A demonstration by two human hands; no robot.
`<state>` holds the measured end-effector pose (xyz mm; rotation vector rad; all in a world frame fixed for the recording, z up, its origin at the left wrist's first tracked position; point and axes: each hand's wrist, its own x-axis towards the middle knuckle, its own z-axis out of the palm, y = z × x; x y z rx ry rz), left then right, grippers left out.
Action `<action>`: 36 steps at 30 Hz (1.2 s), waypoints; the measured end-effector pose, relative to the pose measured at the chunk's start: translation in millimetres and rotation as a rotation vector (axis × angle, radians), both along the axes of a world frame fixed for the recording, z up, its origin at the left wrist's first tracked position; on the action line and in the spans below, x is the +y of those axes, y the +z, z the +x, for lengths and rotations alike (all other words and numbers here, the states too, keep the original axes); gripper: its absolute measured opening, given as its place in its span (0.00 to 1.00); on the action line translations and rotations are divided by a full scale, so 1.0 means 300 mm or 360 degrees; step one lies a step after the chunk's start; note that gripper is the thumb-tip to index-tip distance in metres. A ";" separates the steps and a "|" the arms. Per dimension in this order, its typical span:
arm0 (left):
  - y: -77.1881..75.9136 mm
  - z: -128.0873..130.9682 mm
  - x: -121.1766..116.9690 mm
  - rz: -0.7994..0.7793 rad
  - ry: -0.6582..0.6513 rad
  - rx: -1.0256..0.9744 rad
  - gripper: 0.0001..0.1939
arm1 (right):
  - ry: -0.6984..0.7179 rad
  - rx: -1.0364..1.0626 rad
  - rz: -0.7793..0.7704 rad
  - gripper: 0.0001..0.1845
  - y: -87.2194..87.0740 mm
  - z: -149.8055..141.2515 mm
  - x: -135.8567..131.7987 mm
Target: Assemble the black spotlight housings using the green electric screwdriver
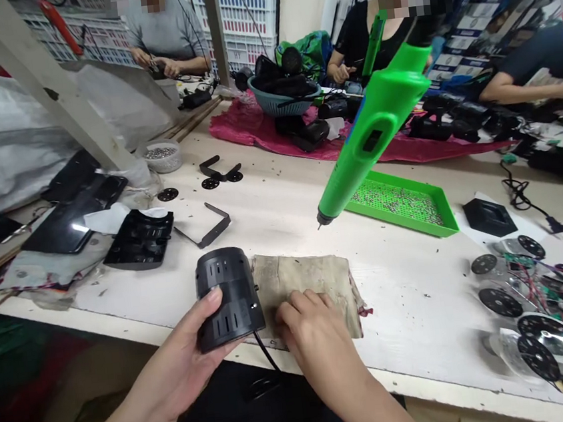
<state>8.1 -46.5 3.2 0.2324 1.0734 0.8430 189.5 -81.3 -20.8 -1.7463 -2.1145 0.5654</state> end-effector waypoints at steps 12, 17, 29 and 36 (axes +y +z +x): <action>-0.003 0.014 -0.015 0.0142 -0.0073 -0.0041 0.22 | -0.0197 0.0416 0.0095 0.06 0.043 -0.008 -0.011; 0.004 0.073 -0.019 0.0262 -0.0170 0.0002 0.27 | -0.0240 0.0915 0.0154 0.06 0.126 0.028 0.001; 0.028 0.166 0.006 0.0387 -0.0421 0.0111 0.30 | 0.0415 -0.0784 0.0561 0.05 0.247 -0.024 0.185; 0.015 0.163 0.010 0.0367 -0.0460 0.0074 0.29 | 0.0770 -0.0994 0.0596 0.09 0.302 0.007 0.166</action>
